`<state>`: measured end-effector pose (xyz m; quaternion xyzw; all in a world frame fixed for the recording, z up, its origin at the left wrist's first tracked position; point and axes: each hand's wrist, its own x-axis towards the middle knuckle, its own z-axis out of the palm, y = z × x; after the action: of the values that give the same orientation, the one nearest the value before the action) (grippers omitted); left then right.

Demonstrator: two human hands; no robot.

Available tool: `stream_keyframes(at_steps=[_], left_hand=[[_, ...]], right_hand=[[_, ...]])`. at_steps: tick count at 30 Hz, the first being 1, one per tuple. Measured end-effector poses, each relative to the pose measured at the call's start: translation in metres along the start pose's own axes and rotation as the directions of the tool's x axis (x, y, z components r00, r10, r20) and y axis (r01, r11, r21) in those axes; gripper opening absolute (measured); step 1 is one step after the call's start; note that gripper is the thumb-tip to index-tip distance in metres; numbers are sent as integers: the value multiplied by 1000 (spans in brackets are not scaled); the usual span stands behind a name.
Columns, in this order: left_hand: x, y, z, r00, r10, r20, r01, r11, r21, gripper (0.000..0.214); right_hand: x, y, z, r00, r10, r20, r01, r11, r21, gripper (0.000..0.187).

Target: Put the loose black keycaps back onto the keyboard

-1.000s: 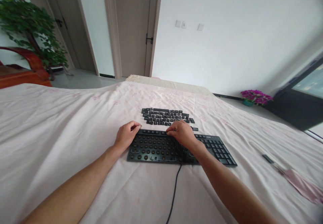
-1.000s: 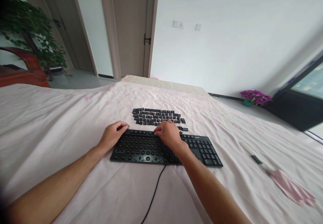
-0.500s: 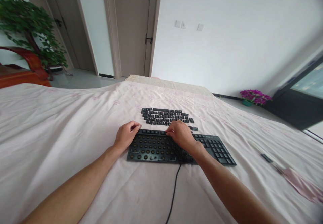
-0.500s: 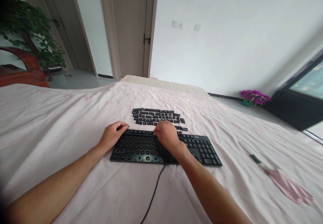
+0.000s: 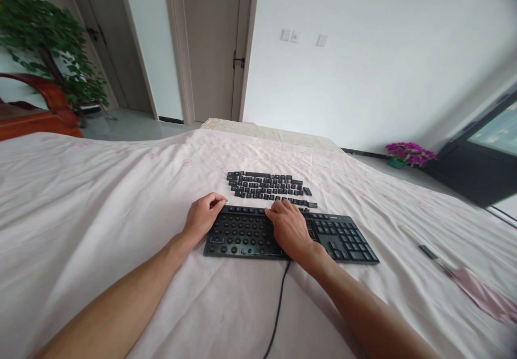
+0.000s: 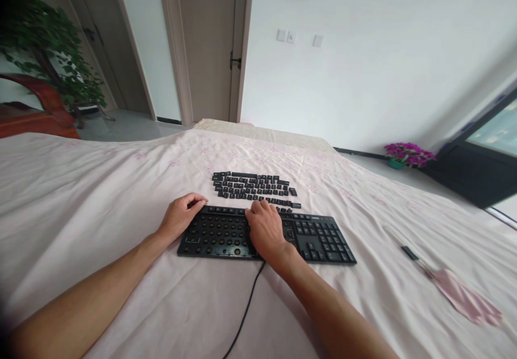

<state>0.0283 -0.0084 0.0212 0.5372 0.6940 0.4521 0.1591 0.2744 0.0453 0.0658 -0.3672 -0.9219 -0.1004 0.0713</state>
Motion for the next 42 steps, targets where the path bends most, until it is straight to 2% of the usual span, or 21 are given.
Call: stream_keyframes(at_steps=[4, 7, 11, 16, 21, 29, 38, 42], left_hand=[[-1, 3, -1, 1000, 4, -2, -4, 1000, 4, 23], [-1, 3, -2, 1000, -2, -4, 2, 1000, 12, 24], [-1, 3, -2, 1000, 1, -5, -1, 1000, 19, 26], [-1, 3, -2, 1000, 1, -5, -1, 1000, 6, 26], [-1, 3, -2, 1000, -9, 1, 9, 1000, 14, 26], [0, 1, 0, 1000, -1, 2, 1, 1000, 9, 26], [0, 0, 0, 1000, 0, 11, 0, 1000, 8, 28], [0, 2, -1, 1000, 1, 5, -1, 1000, 7, 27]], right_hand=[[-1, 1, -2, 1000, -4, 14, 4, 1000, 16, 30], [-4, 11, -3, 1000, 1, 6, -2, 993, 120, 39], [-7, 36, 1, 991, 115, -71, -90, 952, 294, 46], [-6, 68, 7, 961, 240, -137, -180, 919, 352, 34], [-1, 87, 9, 953, 292, -82, -254, 916, 311, 23], [16, 80, 7, 981, 192, -12, -185, 959, 215, 17], [41, 61, 9, 981, 187, 43, -190, 977, 99, 15], [45, 56, 11, 985, 169, 40, -173, 976, 129, 16]])
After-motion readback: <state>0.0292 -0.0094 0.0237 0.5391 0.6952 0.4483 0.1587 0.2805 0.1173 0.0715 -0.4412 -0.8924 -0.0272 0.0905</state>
